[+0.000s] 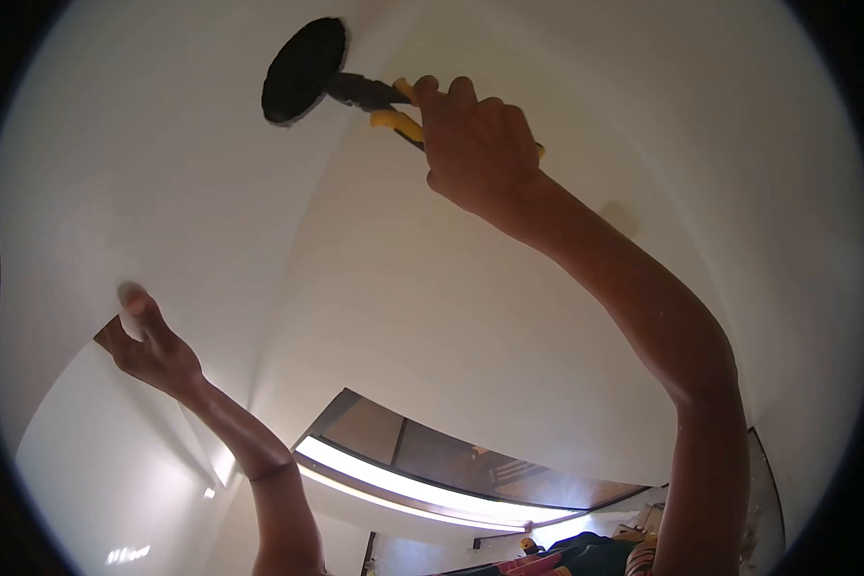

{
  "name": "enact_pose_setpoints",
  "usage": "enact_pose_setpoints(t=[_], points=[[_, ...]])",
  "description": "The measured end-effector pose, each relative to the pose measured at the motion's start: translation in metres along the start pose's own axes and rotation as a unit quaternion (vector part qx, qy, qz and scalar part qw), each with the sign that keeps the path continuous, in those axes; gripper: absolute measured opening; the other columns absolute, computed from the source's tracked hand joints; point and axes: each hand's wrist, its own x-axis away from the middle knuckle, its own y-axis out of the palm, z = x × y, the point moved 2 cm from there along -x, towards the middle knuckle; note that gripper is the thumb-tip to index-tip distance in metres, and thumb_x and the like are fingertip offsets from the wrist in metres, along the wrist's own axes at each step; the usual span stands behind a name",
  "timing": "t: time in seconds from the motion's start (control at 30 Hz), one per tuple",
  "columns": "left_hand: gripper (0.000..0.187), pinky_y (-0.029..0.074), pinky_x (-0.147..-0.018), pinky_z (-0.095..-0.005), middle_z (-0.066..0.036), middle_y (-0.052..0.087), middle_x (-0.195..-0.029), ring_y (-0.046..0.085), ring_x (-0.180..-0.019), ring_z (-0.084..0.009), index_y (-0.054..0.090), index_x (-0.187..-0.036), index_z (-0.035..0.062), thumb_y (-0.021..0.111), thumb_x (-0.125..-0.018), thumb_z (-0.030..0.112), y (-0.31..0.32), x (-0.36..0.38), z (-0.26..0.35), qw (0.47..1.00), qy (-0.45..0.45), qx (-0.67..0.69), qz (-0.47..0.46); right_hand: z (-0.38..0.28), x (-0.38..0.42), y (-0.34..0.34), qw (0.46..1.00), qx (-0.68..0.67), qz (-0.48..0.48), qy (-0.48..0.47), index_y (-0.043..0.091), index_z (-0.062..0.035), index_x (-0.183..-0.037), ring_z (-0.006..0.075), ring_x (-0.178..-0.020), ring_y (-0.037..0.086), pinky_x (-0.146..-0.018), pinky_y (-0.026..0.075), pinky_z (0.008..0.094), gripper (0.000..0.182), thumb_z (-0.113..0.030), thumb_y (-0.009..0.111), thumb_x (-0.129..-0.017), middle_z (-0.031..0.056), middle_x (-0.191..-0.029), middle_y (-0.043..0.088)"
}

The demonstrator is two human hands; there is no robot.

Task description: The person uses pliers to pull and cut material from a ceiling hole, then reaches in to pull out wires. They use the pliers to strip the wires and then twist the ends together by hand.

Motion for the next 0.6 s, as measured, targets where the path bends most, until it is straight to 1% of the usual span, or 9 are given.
enact_pose_setpoints(t=[0.17,0.23,0.27,0.33,0.37,0.43,0.5,0.57,0.6], points=[[0.065,0.048,-0.086,-0.0459,-0.020,0.051,-0.115,0.051,-0.110,-0.0304,0.060,-0.103,-0.0034,0.057,-0.083,0.058,0.001,0.001,-0.004,1.000,0.006,-0.008,-0.001,-0.011,0.000,-0.001,0.985,-0.173,0.007,-0.002,0.043,0.0074,-0.119,0.0296,-0.063,0.063,-0.054,0.050,0.0386,0.052,-0.002,0.057,-0.069,0.0217,-0.088,0.058],[0.065,0.048,-0.087,-0.0461,-0.020,0.050,-0.116,0.050,-0.111,-0.0304,0.060,-0.104,-0.0036,0.058,-0.083,0.058,0.001,0.001,-0.006,1.000,0.009,-0.016,-0.006,-0.022,-0.004,0.000,0.903,-0.387,-0.174,0.062,0.045,0.0053,-0.114,0.0222,-0.055,0.057,-0.048,0.046,0.0343,0.045,-0.005,0.056,-0.071,0.0155,-0.081,0.055],[0.066,0.047,-0.087,-0.0468,-0.020,0.051,-0.116,0.049,-0.112,-0.0306,0.060,-0.103,-0.0035,0.057,-0.083,0.059,0.001,0.002,-0.006,1.000,0.000,-0.007,-0.008,-0.023,-0.005,0.003,0.904,-0.385,-0.174,0.063,0.045,0.0053,-0.114,0.0222,-0.055,0.057,-0.048,0.046,0.0343,0.045,-0.005,0.056,-0.071,0.0155,-0.081,0.055],[0.067,0.047,-0.087,-0.0476,-0.020,0.051,-0.115,0.048,-0.113,-0.0308,0.060,-0.103,-0.0034,0.056,-0.083,0.060,0.001,0.002,-0.006,1.000,-0.008,0.003,-0.012,-0.028,-0.002,0.016,0.609,-0.715,-0.316,0.134,0.044,0.0033,-0.117,0.0092,-0.048,0.044,-0.045,0.040,0.0261,0.045,-0.008,0.055,-0.075,0.0054,-0.073,0.049],[0.067,0.045,-0.086,-0.0490,-0.019,0.052,-0.106,0.045,-0.112,-0.0313,0.061,-0.097,-0.0040,0.057,-0.082,0.061,0.002,0.002,-0.005,1.000,-0.011,0.002,-0.012,-0.023,-0.003,0.017,0.610,-0.715,-0.315,0.135,0.044,0.0033,-0.117,0.0092,-0.048,0.044,-0.045,0.040,0.0261,0.045,-0.008,0.055,-0.075,0.0054,-0.073,0.049],[0.067,0.042,-0.085,-0.0504,-0.019,0.054,-0.097,0.042,-0.110,-0.0319,0.061,-0.090,-0.0045,0.058,-0.081,0.062,0.001,0.002,-0.004,1.000,-0.014,0.002,-0.013,-0.011,-0.004,0.013,0.455,-0.832,-0.275,0.159,0.049,0.0004,-0.107,0.0080,-0.047,0.039,-0.041,0.034,0.0242,0.032,-0.009,0.054,-0.076,0.0033,-0.073,0.044],[0.068,0.043,-0.085,-0.0498,-0.019,0.054,-0.099,0.043,-0.109,-0.0320,0.061,-0.092,-0.0050,0.057,-0.082,0.062,0.000,0.000,-0.005,0.999,0.016,-0.040,-0.018,-0.001,0.000,0.003,0.497,-0.818,-0.243,0.161,0.049,0.0024,-0.111,0.0073,-0.047,0.039,-0.040,0.033,0.0229,0.038,-0.006,0.055,-0.075,0.0038,-0.074,0.045],[0.068,0.043,-0.085,-0.0492,-0.020,0.054,-0.102,0.043,-0.109,-0.0318,0.061,-0.094,-0.0054,0.056,-0.083,0.062,0.002,-0.001,-0.001,0.999,0.004,-0.041,-0.014,0.003,0.001,-0.006,0.724,-0.663,-0.153,0.114,0.046,0.0039,-0.117,0.0055,-0.045,0.039,-0.039,0.034,0.0210,0.049,-0.002,0.059,-0.070,0.0007,-0.070,0.047],[0.069,0.043,-0.086,-0.0487,-0.021,0.053,-0.105,0.044,-0.109,-0.0315,0.061,-0.096,-0.0058,0.055,-0.083,0.061,0.001,0.001,0.000,0.999,-0.004,-0.048,-0.014,0.005,-0.002,0.005,0.843,-0.522,-0.094,0.096,0.048,-0.0003,-0.118,0.0106,-0.050,0.044,-0.045,0.039,0.0242,0.051,0.001,0.058,-0.069,0.0019,-0.069,0.047]])
